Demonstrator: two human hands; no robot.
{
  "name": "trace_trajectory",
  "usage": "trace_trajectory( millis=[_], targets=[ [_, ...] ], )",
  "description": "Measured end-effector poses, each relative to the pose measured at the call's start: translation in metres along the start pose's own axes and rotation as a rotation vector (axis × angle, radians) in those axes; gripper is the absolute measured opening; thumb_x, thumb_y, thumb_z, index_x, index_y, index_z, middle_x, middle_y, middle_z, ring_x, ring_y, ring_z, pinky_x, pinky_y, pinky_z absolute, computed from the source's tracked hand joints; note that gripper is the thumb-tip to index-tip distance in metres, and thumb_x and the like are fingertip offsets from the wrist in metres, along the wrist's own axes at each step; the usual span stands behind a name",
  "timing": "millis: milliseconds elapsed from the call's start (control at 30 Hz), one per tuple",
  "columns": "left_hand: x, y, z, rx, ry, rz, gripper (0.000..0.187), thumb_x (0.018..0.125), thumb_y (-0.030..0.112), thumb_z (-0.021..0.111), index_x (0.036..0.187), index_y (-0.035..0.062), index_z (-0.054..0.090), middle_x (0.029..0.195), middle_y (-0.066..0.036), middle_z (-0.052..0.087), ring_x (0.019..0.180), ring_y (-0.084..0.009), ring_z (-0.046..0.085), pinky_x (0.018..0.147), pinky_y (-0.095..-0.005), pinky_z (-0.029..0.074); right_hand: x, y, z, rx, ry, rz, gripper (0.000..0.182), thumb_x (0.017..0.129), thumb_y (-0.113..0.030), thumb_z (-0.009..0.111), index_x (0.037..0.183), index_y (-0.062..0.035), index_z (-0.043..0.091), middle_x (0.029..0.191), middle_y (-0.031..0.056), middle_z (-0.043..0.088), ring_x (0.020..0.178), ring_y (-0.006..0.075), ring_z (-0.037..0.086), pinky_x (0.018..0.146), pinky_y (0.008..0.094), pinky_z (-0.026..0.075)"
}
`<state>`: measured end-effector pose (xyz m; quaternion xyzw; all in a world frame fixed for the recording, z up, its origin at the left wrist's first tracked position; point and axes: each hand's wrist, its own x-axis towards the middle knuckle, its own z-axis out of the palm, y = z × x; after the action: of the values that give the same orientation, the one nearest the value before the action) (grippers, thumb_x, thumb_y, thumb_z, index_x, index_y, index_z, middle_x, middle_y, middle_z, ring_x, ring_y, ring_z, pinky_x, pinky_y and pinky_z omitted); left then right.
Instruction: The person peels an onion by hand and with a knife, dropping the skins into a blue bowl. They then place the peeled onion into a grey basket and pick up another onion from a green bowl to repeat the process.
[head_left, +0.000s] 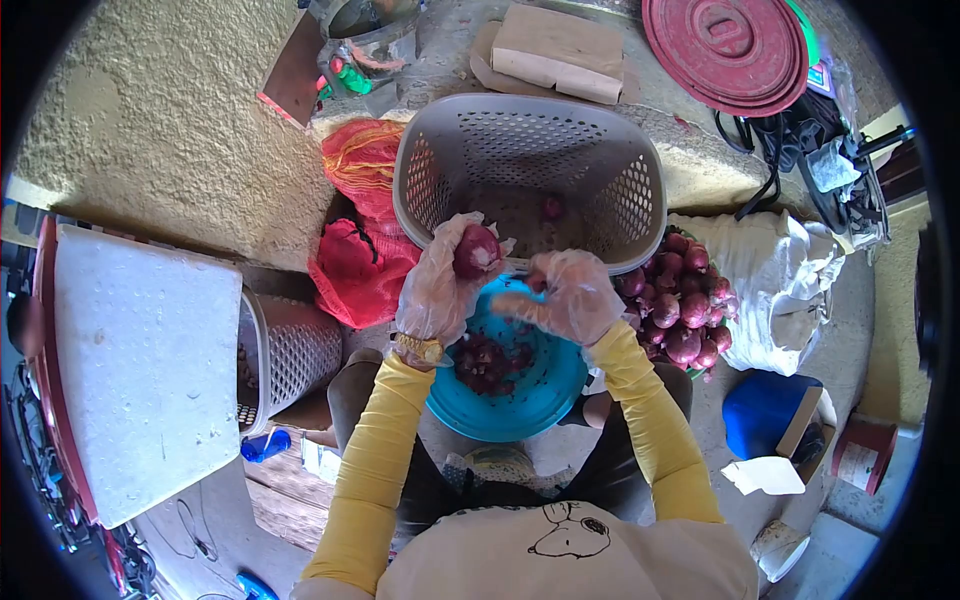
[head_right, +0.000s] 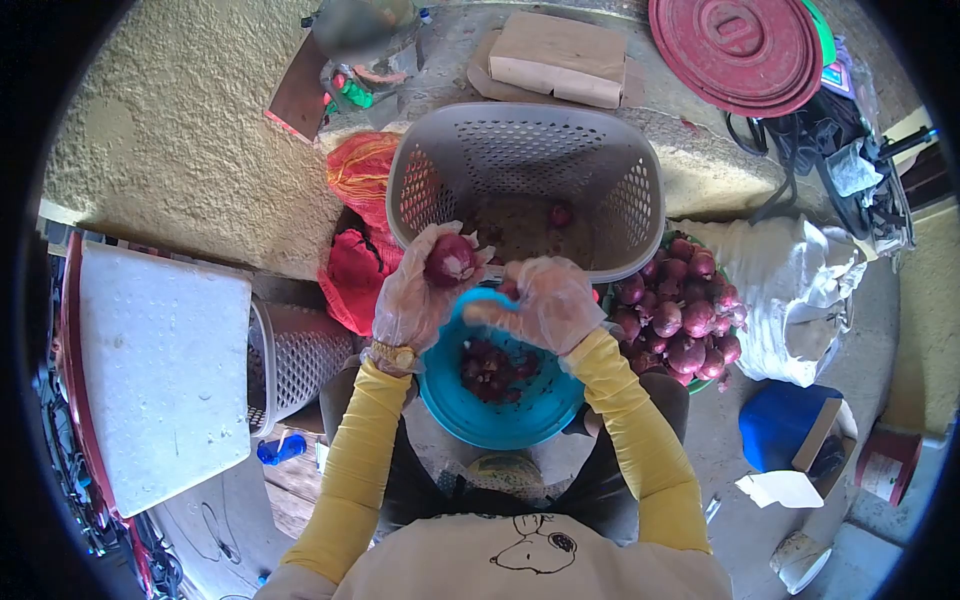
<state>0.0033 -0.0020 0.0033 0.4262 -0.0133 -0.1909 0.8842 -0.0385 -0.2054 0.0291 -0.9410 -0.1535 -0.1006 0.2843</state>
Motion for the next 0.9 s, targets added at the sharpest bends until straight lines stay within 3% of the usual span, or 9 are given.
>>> trace_trajectory(
  millis=[100, 167, 233, 300, 500, 600, 700, 767, 900],
  targets=[
    [0.001, -0.003, -0.005, 0.4, -0.037, 0.122, 0.04, 0.105, 0.021, 0.06, 0.14, 0.0036, 0.051, 0.131, -0.017, 0.059, 0.122, -0.0358, 0.063, 0.103, -0.045, 0.055, 0.003, 0.001, -0.004, -0.074, 0.061, 0.075, 0.06, 0.075, -0.064, 0.082, 0.083, -0.006, 0.069, 0.072, 0.0119, 0.067, 0.07, 0.0349, 0.067, 0.065, 0.0439, 0.052],
    [-0.003, 0.004, 0.001, 1.157, -0.099, 0.452, 0.067, 0.082, -0.015, 0.073, 0.142, 0.0054, 0.048, 0.128, -0.01, 0.057, 0.112, -0.0238, 0.064, 0.099, -0.035, 0.056, 0.004, 0.004, -0.004, -0.086, 0.093, 0.025, 0.059, 0.076, -0.064, 0.082, 0.084, -0.0063, 0.069, 0.073, 0.0119, 0.066, 0.071, 0.0352, 0.066, 0.065, 0.0438, 0.052],
    [-0.007, 0.013, 0.01, 1.159, -0.119, 0.45, 0.068, 0.082, -0.013, 0.073, 0.143, 0.0055, 0.048, 0.126, -0.011, 0.058, 0.112, -0.0247, 0.064, 0.099, -0.035, 0.055, 0.003, 0.008, 0.0, -0.098, 0.124, -0.025, 0.058, 0.077, -0.063, 0.081, 0.086, -0.0066, 0.069, 0.074, 0.0118, 0.066, 0.071, 0.0354, 0.065, 0.066, 0.0438, 0.052],
    [-0.007, 0.012, 0.01, 1.162, -0.139, 0.449, 0.068, 0.082, -0.012, 0.073, 0.143, 0.0056, 0.048, 0.124, -0.011, 0.059, 0.111, -0.0256, 0.064, 0.099, -0.035, 0.054, 0.001, 0.011, 0.008, -0.191, 0.024, -0.012, 0.06, 0.084, -0.069, 0.07, 0.087, -0.0093, 0.065, 0.076, 0.0126, 0.064, 0.076, 0.0349, 0.065, 0.071, 0.045, 0.052],
    [0.0, -0.004, -0.006, 1.074, -0.171, 0.554, 0.068, 0.081, -0.008, 0.074, 0.144, 0.0055, 0.049, 0.131, -0.014, 0.061, 0.115, -0.0324, 0.064, 0.102, -0.0376, 0.052, 0.002, 0.008, 0.008, -0.246, 0.017, -0.034, 0.055, 0.085, -0.066, 0.07, 0.088, -0.011, 0.064, 0.076, 0.0109, 0.064, 0.076, 0.034, 0.065, 0.071, 0.0448, 0.052],
    [-0.004, 0.004, -0.002, 1.224, -0.173, 0.456, 0.064, 0.089, -0.014, 0.066, 0.147, 0.0037, 0.046, 0.143, -0.012, 0.056, 0.127, -0.0267, 0.061, 0.107, -0.0363, 0.052, 0.002, 0.004, 0.003, -0.248, 0.036, -0.013, 0.053, 0.086, -0.064, 0.07, 0.089, -0.0115, 0.066, 0.078, 0.0105, 0.066, 0.077, 0.0336, 0.066, 0.071, 0.0451, 0.053],
    [0.001, -0.007, -0.013, 0.885, -0.168, 0.26, 0.065, 0.088, -0.016, 0.065, 0.147, 0.0036, 0.046, 0.144, -0.012, 0.054, 0.127, -0.0259, 0.059, 0.107, -0.0361, 0.052, 0.003, 0.002, 0.0, -0.175, 0.02, -0.004, 0.05, 0.088, -0.061, 0.07, 0.091, -0.0114, 0.068, 0.08, 0.011, 0.068, 0.078, 0.034, 0.067, 0.072, 0.0451, 0.053],
    [-0.002, -0.006, -0.009, 1.072, -0.178, 0.443, 0.064, 0.088, -0.014, 0.066, 0.146, 0.004, 0.048, 0.141, -0.011, 0.056, 0.126, -0.0246, 0.06, 0.106, -0.0351, 0.052, 0.003, 0.004, 0.003, -0.159, 0.032, -0.029, 0.049, 0.088, -0.06, 0.071, 0.092, -0.0112, 0.069, 0.08, 0.011, 0.068, 0.078, 0.0341, 0.068, 0.071, 0.0454, 0.053],
    [-0.003, -0.001, -0.007, 1.154, -0.184, 0.464, 0.065, 0.087, -0.012, 0.068, 0.146, 0.0044, 0.047, 0.139, -0.011, 0.058, 0.124, -0.0235, 0.061, 0.106, -0.0344, 0.052, 0.003, 0.006, 0.005, -0.094, 0.01, -0.056, 0.046, 0.09, -0.057, 0.071, 0.097, -0.0113, 0.072, 0.079, 0.0113, 0.069, 0.078, 0.0351, 0.068, 0.07, 0.0464, 0.053]
  ],
)
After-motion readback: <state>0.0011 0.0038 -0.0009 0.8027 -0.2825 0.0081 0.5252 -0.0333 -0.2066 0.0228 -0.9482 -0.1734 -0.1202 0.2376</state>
